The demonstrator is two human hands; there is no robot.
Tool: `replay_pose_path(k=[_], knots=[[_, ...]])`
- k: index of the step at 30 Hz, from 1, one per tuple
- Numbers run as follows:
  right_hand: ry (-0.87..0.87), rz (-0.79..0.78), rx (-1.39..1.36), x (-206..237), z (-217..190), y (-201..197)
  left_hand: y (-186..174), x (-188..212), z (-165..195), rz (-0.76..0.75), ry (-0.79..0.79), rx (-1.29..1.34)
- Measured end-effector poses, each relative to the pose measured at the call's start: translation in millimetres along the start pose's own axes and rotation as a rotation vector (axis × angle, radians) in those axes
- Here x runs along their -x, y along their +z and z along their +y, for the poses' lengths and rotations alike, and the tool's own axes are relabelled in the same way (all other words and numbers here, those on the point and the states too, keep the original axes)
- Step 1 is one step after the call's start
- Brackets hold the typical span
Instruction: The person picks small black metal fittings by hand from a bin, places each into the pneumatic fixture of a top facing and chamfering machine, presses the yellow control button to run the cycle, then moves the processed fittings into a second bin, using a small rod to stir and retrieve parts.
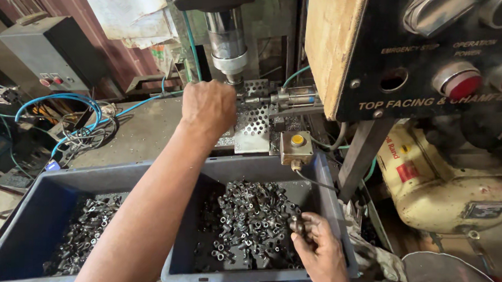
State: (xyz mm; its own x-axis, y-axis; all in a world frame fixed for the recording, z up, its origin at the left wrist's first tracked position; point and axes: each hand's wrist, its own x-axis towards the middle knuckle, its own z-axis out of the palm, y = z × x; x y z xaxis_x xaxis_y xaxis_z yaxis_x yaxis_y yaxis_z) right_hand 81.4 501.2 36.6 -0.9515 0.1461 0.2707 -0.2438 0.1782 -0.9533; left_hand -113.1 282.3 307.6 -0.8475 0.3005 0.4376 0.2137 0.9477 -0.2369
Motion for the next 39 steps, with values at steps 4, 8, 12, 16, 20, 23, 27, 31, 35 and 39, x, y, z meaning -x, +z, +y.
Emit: replay_pose_path(k=[4,8,12,16,20,23,27,31,35,39], knots=[[0.149,-0.013,0.236,0.3,-6.4,-2.1,1.8,-3.6,4.6,-0.034,-0.006,0.027],[0.071,-0.007,0.238,1.4,-13.9,-2.2,0.8,1.7,0.1,-0.045,-0.004,0.076],[0.067,-0.040,0.031,-1.3,-14.6,-0.9,7.8,4.5,-6.6,-0.064,-0.030,0.181],[0.191,-0.053,0.016,-2.4,-6.7,-2.8,33.0,10.5,-24.0,-0.010,-0.040,0.380],[0.211,-0.074,-0.225,-7.0,6.4,-6.2,68.7,42.2,-48.7,0.104,-0.119,0.751],[0.251,-0.054,-0.338,-8.7,14.7,-9.2,98.9,103.4,-51.1,0.161,-0.247,1.018],[0.298,-0.050,-0.307,-9.0,14.9,-12.5,128.8,179.7,-44.7,0.133,-0.379,1.012],[0.364,-0.019,-0.332,-17.8,-2.8,-2.5,140.6,206.9,-41.0,0.010,-0.442,0.975],[0.401,0.075,-0.516,-46.8,-31.0,36.0,141.6,206.0,-47.0,-0.008,-0.460,1.030],[0.364,0.049,-0.661,-106.3,-52.2,83.4,139.2,207.2,-54.3,0.030,-0.467,1.091]])
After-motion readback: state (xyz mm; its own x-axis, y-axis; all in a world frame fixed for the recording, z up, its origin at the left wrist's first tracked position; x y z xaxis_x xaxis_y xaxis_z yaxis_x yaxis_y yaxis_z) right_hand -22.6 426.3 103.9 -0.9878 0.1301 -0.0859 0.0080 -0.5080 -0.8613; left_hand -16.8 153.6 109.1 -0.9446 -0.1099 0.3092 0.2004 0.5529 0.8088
